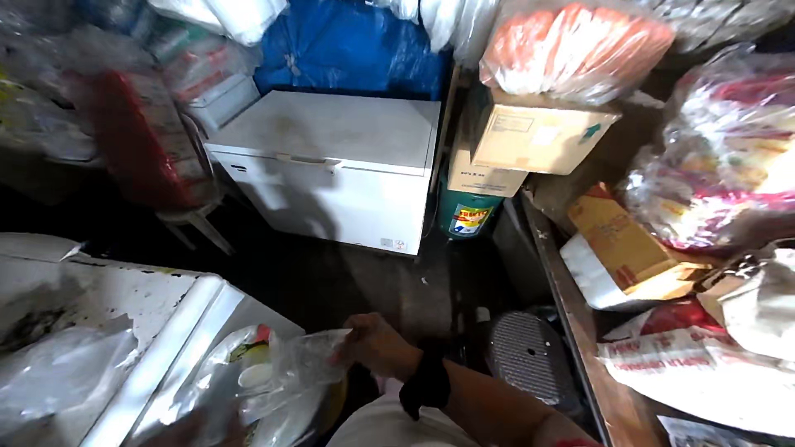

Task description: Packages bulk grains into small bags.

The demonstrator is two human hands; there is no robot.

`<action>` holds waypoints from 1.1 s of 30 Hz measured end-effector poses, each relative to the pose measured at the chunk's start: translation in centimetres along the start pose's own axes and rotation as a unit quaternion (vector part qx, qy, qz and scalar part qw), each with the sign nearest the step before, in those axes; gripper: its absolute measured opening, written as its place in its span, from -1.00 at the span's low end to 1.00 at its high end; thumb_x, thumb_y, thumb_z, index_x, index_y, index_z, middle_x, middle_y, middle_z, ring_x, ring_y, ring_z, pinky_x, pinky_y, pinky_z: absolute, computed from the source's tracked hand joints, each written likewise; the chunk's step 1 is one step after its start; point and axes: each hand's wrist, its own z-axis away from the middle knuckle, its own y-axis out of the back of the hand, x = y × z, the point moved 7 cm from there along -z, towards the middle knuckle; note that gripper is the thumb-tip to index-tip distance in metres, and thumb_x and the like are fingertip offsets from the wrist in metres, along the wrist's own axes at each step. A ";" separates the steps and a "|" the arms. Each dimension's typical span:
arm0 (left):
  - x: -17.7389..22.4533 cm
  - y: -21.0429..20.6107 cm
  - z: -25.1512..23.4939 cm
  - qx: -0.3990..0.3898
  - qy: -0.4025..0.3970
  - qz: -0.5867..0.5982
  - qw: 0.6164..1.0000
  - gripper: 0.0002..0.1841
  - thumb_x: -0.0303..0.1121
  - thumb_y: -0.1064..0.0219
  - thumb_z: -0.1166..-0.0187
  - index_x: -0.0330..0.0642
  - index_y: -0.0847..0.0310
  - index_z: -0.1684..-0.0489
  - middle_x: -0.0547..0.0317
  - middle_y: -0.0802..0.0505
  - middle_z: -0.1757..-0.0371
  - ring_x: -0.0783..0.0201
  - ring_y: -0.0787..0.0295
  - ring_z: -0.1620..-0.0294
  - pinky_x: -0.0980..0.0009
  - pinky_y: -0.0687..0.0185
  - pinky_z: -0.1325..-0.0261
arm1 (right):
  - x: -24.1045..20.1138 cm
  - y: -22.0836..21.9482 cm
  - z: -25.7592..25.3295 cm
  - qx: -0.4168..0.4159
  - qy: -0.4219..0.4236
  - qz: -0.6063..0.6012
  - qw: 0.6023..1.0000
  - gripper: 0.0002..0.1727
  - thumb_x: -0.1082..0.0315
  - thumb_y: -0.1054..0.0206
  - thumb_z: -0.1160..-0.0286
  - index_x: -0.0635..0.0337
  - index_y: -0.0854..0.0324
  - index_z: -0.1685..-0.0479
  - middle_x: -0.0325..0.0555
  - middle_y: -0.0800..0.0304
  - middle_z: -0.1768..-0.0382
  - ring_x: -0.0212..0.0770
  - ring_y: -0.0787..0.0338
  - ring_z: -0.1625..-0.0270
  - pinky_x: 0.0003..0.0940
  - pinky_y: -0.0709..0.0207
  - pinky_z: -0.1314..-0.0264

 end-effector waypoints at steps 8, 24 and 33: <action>4.1 -8.6 3.3 -0.184 0.153 0.252 0.938 -0.51 -0.51 -0.70 0.00 -0.46 -0.58 0.11 0.15 -0.80 0.18 0.55 -0.81 0.23 0.55 -0.84 0.21 | 2.8 -3.8 -0.2 -0.046 -0.078 -0.007 0.996 -0.85 0.41 -0.49 -0.47 0.26 -0.65 0.14 -0.29 -0.75 0.42 -0.46 -0.72 0.39 -0.47 -0.67 0.23; 0.3 -11.8 4.5 -0.089 0.371 0.606 0.697 -0.60 -0.41 0.20 -0.86 0.01 -0.63 0.24 0.25 -0.96 0.26 0.30 -0.95 0.17 0.30 -0.88 -0.07 | 3.2 -0.8 -1.7 -0.005 -0.013 0.234 0.972 -0.69 0.31 -0.32 -0.66 0.42 -0.66 -0.14 0.01 -0.68 0.33 -0.30 -0.53 0.40 -0.33 -0.49 0.24; -1.3 -13.2 3.9 -0.179 0.287 0.371 0.865 -0.69 -0.73 -0.30 -0.29 -0.18 -0.39 0.13 0.46 -0.71 0.53 0.53 -0.69 0.54 0.50 -0.74 0.36 | 3.3 -1.1 -1.4 -0.014 -0.078 0.071 0.994 -0.71 0.63 -0.29 -0.50 0.46 -0.64 -0.17 -0.02 -0.78 0.08 -0.39 -0.72 0.18 -0.41 -0.67 0.03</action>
